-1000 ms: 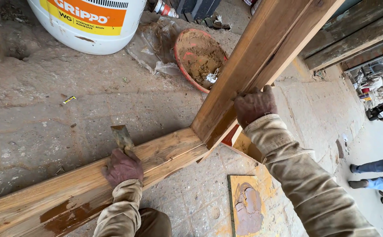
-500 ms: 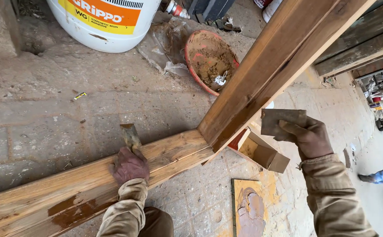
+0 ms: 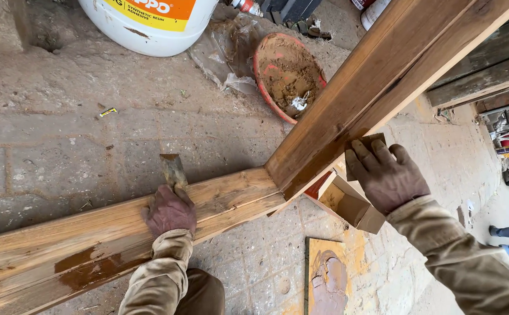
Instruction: The person kneels on the floor at a wooden frame and presses a brown resin filler into the joints and gaps between the frame members using a small metal scraper, working along the corner joints and smoothing the filler by hand and with the scraper.
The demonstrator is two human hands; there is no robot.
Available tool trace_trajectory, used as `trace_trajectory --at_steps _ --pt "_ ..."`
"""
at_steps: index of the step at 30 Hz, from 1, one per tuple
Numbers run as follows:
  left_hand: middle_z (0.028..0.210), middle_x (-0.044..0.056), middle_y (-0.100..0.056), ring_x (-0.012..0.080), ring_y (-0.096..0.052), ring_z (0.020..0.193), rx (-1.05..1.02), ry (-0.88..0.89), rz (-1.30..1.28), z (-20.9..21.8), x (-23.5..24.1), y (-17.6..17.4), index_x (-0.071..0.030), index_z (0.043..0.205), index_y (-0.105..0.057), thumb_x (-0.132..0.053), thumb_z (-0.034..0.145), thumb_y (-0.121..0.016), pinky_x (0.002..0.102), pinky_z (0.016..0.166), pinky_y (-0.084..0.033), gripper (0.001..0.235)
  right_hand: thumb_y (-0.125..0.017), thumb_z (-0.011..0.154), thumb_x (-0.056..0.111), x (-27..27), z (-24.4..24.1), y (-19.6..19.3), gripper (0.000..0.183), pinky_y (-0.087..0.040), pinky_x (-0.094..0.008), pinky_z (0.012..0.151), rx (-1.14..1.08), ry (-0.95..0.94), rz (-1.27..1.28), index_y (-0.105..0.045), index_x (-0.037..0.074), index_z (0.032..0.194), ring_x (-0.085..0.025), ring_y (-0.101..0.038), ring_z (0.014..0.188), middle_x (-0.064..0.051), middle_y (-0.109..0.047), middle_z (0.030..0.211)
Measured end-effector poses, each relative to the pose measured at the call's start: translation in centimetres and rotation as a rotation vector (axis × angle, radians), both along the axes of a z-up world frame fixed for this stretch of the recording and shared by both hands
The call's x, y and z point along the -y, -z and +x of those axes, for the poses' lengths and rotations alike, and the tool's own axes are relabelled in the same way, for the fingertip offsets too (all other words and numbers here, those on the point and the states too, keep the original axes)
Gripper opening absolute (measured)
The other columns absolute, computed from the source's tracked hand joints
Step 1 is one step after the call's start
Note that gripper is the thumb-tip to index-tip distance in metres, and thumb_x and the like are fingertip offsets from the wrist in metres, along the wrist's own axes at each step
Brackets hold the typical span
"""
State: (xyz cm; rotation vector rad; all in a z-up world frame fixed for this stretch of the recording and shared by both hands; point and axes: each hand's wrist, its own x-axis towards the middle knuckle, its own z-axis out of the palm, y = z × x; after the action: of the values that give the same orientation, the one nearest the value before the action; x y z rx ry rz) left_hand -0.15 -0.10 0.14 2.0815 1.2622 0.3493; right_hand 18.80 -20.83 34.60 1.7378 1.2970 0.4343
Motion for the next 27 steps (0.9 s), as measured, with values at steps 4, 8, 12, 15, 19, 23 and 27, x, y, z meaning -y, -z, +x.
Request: trace_trajectory --at_steps 4,8,12,15,19,23,27 --pt "0.095 0.014 -0.073 0.0323 -0.070 0.094 -0.061 0.013 -0.058 0.0 -0.1 -0.1 -0.007 0.106 -0.064 -0.034 0.108 -0.052 0.048 0.092 -0.046 0.030 -0.056 0.092 0.027 -0.8 0.5 0.4 0.042 -0.047 -0.042 0.099 0.119 -0.084 -0.142 -0.065 0.013 0.130 -0.024 -0.059 0.123 -0.003 -0.065 0.138" --pt "0.093 0.016 -0.072 0.0323 -0.070 0.091 -0.020 0.007 -0.016 0.0 -0.2 0.2 -0.005 0.106 -0.065 -0.033 0.100 -0.055 0.049 0.088 -0.046 0.030 -0.053 0.093 0.034 -1.1 1.0 0.6 0.044 -0.046 -0.045 0.100 0.088 -0.076 -0.186 -0.066 0.012 0.130 -0.027 -0.056 0.128 -0.003 -0.064 0.138" --pt "0.093 0.016 -0.073 0.0329 -0.069 0.091 -0.011 -0.005 0.025 0.1 0.0 -0.1 -0.006 0.103 -0.066 -0.033 0.099 -0.057 0.049 0.087 -0.046 0.029 -0.051 0.093 0.038 -1.2 1.5 0.6 0.051 -0.045 -0.049 0.102 0.091 -0.058 -0.245 -0.065 0.014 0.135 -0.028 -0.051 0.132 -0.002 -0.061 0.145" --pt "0.094 0.014 -0.072 0.0328 -0.069 0.092 -0.017 -0.005 -0.001 0.0 -0.1 -0.4 -0.006 0.102 -0.066 -0.032 0.102 -0.056 0.049 0.087 -0.046 0.028 -0.050 0.093 0.038 -1.5 2.1 0.4 0.052 -0.045 -0.049 0.102 0.063 -0.047 -0.280 -0.064 0.013 0.136 -0.029 -0.050 0.133 -0.003 -0.060 0.147" --pt "0.094 0.014 -0.072 0.0318 -0.069 0.092 -0.016 0.008 0.014 0.0 -0.2 -0.3 -0.006 0.101 -0.065 -0.032 0.102 -0.056 0.047 0.088 -0.046 0.027 -0.051 0.092 0.031 -1.7 2.7 0.2 0.052 -0.044 -0.048 0.103 0.085 -0.039 -0.341 -0.062 0.014 0.139 -0.028 -0.049 0.134 -0.002 -0.058 0.149" --pt "0.093 0.014 -0.072 0.0313 -0.069 0.090 -0.026 0.030 -0.013 0.0 -0.2 -0.3 -0.005 0.102 -0.065 -0.033 0.100 -0.056 0.047 0.088 -0.046 0.029 -0.049 0.093 0.028 -2.6 2.7 0.2 0.046 -0.043 -0.049 0.103 0.156 -0.019 -0.456 -0.063 0.010 0.132 -0.029 -0.050 0.130 -0.004 -0.058 0.147" --pt "0.093 0.014 -0.072 0.0319 -0.070 0.091 -0.043 0.028 -0.032 0.1 -0.1 -0.1 -0.006 0.105 -0.065 -0.033 0.100 -0.056 0.048 0.088 -0.045 0.029 -0.050 0.097 0.025 -3.4 2.4 0.8 0.032 -0.044 -0.044 0.101 0.223 -0.058 -0.454 -0.071 0.003 0.108 -0.031 -0.058 0.120 -0.010 -0.068 0.118"
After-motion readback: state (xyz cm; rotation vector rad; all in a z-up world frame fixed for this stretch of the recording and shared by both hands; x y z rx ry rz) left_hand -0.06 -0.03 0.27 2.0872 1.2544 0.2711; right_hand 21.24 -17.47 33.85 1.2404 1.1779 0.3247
